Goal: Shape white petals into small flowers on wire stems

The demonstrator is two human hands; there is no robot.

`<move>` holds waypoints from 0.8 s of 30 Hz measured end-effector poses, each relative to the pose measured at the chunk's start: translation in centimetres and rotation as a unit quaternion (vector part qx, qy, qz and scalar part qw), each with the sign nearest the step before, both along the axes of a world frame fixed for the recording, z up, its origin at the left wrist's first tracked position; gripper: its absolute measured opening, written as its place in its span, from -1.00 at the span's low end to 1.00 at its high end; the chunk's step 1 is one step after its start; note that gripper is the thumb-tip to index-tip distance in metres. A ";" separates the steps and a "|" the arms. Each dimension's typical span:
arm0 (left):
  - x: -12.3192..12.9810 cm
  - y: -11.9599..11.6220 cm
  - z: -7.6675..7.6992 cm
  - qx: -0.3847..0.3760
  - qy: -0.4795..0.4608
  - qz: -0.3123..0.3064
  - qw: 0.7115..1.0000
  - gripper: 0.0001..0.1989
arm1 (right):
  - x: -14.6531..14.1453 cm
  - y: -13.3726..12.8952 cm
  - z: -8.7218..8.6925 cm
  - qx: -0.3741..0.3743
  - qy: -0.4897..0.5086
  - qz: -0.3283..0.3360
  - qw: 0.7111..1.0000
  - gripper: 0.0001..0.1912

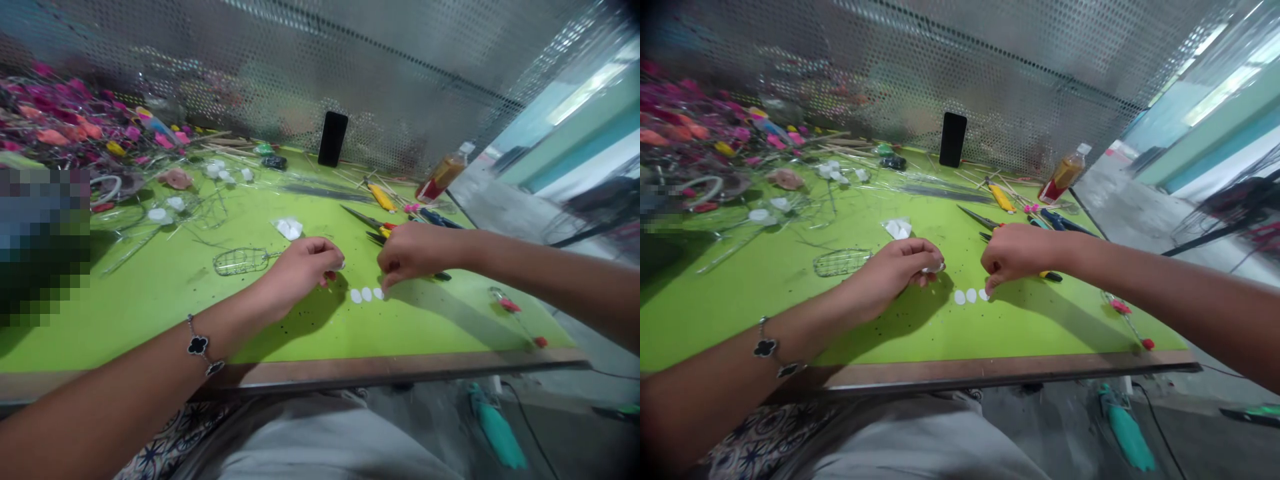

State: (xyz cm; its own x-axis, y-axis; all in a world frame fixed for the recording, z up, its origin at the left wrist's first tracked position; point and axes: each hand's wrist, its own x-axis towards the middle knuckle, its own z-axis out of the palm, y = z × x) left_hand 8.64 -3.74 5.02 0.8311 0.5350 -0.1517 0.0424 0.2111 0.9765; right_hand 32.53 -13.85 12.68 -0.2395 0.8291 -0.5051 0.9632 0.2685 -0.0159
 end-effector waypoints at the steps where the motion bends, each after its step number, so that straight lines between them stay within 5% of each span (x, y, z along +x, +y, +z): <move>1: 0.0 0.1 -0.1 0.002 0.003 0.000 1.000 -0.90 | -0.6 0.4 0.2 0.009 -0.025 0.029 0.999 -0.52; 8: 0.0 0.6 -0.6 0.013 0.033 -0.004 0.999 -0.88 | -3.2 2.1 0.1 -0.016 -0.102 0.147 0.984 -0.67; 24: -0.1 0.6 -0.5 0.034 0.031 -0.020 0.999 -0.82 | -4.5 3.2 -0.2 -0.082 -0.102 0.066 0.989 -0.76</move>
State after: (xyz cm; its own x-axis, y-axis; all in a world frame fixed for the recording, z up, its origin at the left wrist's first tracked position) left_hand 8.56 -3.18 4.49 0.8418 0.5130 -0.1682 0.1099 0.1423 0.9837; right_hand 28.04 -10.60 12.52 -0.2190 0.7002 -0.6795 0.9078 0.4015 0.1211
